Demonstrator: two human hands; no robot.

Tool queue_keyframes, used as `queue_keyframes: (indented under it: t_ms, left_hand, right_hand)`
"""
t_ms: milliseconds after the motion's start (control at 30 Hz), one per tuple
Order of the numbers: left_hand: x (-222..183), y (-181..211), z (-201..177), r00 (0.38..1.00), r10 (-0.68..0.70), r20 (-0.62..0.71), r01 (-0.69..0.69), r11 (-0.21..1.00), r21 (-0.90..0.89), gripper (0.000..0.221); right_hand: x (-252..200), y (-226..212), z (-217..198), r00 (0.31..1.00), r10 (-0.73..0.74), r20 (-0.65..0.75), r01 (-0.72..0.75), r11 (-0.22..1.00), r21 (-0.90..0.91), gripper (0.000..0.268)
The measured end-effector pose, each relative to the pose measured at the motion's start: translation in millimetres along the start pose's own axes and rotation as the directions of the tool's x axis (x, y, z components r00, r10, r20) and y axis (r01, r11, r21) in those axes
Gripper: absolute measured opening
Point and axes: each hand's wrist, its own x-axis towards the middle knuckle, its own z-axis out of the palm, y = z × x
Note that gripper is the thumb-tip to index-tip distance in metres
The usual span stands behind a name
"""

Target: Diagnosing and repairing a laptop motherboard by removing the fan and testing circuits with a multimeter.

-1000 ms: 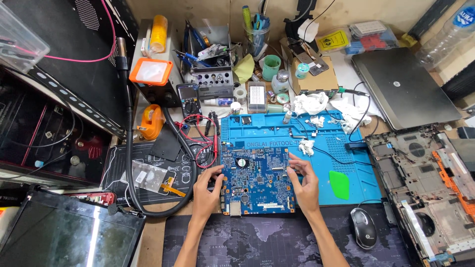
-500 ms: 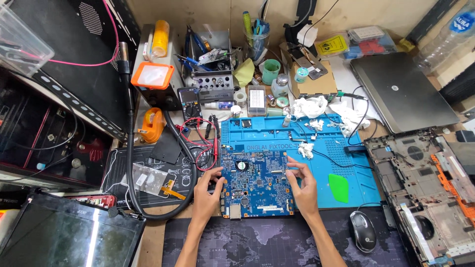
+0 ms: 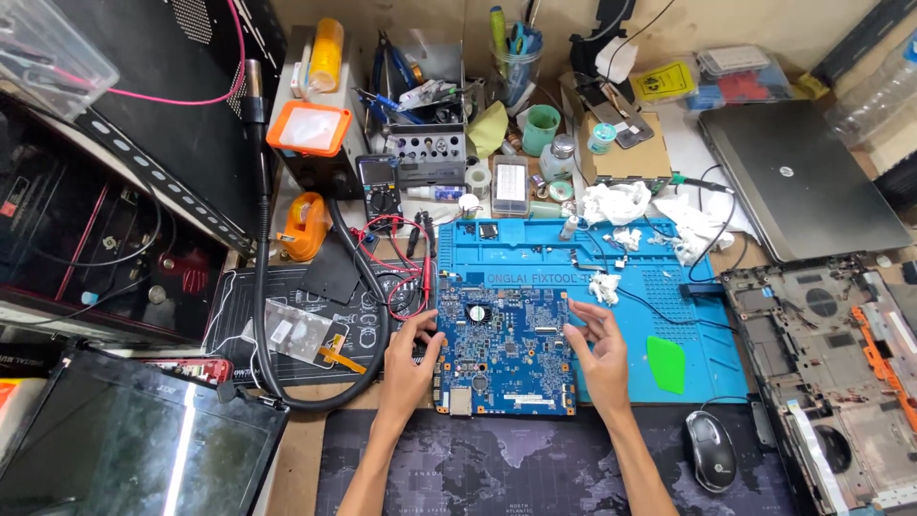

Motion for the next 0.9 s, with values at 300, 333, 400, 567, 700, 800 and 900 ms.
queue_keyframes:
  t_ms: [300,333,400,567,700,800,900]
  left_hand:
    - [0,3,2,0.999,-0.036,0.009,0.036,0.999,-0.034,0.037]
    - [0,2,2,0.999,-0.037,0.008,0.037,0.999,-0.032,0.037]
    - [0,0,2,0.998,-0.053,0.013,0.054,0.998,-0.035,0.036]
    - [8,-6,9,0.998,-0.059,0.012,0.059,0.998,-0.003,0.036]
    - [11,-28,24,0.996,-0.085,0.032,0.079,0.983,0.164,0.039]
    - [10,-23,26,0.992,-0.124,0.024,0.117,0.975,0.191,0.041]
    - [7,-30,26,0.975,-0.212,0.070,0.204,0.973,0.112,0.041]
  right_hand:
    - [2,8,-5,1.000,0.008,0.007,-0.008,0.992,0.127,0.036]
    - [0,7,-5,1.000,0.008,0.009,-0.009,0.992,0.128,0.036]
    - [-1,3,-4,1.000,0.008,0.003,-0.008,0.993,0.121,0.036]
    - [1,3,-2,1.000,0.002,0.008,-0.003,0.993,0.122,0.034]
    - [0,3,-4,1.000,-0.011,0.011,0.009,0.992,0.125,0.031]
    - [-1,1,-6,1.000,-0.013,0.018,0.012,0.997,0.079,0.029]
    - [-1,-4,-4,1.000,-0.008,0.018,0.006,0.998,0.057,0.029]
